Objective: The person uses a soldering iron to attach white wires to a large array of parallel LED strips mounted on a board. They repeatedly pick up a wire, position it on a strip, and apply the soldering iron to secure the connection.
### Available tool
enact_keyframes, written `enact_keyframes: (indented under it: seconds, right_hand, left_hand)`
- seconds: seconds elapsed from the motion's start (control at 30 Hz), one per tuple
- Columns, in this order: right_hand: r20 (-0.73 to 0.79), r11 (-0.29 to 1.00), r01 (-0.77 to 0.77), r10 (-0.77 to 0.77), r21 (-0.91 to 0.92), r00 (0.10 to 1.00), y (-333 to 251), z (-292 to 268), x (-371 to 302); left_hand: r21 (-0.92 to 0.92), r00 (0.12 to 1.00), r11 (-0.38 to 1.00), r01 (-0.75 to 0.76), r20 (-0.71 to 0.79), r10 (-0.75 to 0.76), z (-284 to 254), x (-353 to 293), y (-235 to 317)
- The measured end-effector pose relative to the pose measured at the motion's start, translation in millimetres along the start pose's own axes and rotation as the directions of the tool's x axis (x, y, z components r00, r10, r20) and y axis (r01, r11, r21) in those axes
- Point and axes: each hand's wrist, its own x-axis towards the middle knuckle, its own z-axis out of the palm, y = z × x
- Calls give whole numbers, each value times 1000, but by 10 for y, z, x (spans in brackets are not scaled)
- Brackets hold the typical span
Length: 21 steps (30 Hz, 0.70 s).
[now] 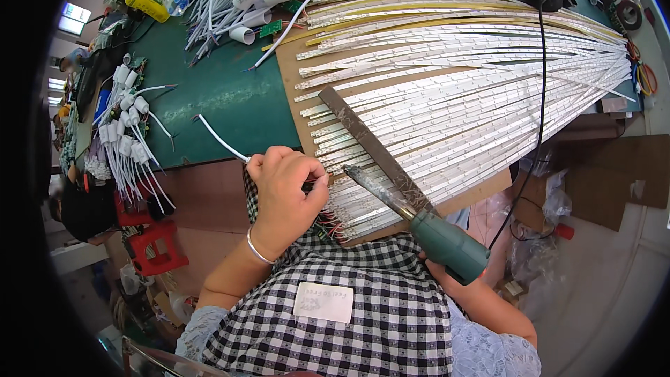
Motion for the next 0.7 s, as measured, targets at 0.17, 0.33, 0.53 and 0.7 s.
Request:
enact_keyframes:
  seconds: [0.17, 0.33, 0.53, 0.7]
  right_hand:
    - [57, 969, 137, -128, -208, 990, 86, -65, 11]
    - [104, 931, 337, -325, -141, 940, 89, -76, 110]
    - [148, 974, 222, -225, 41, 963, 52, -93, 84]
    - [143, 974, 152, -177, 169, 974, 161, -98, 18]
  left_hand:
    - [99, 992, 992, -84, -82, 92, 45, -13, -1]
    - [151, 958, 965, -213, -162, 237, 70, -99, -69]
    - [165, 921, 923, -347, -128, 369, -11, -165, -104]
    - [170, 916, 917, -362, -116, 383, 13, -185, -115]
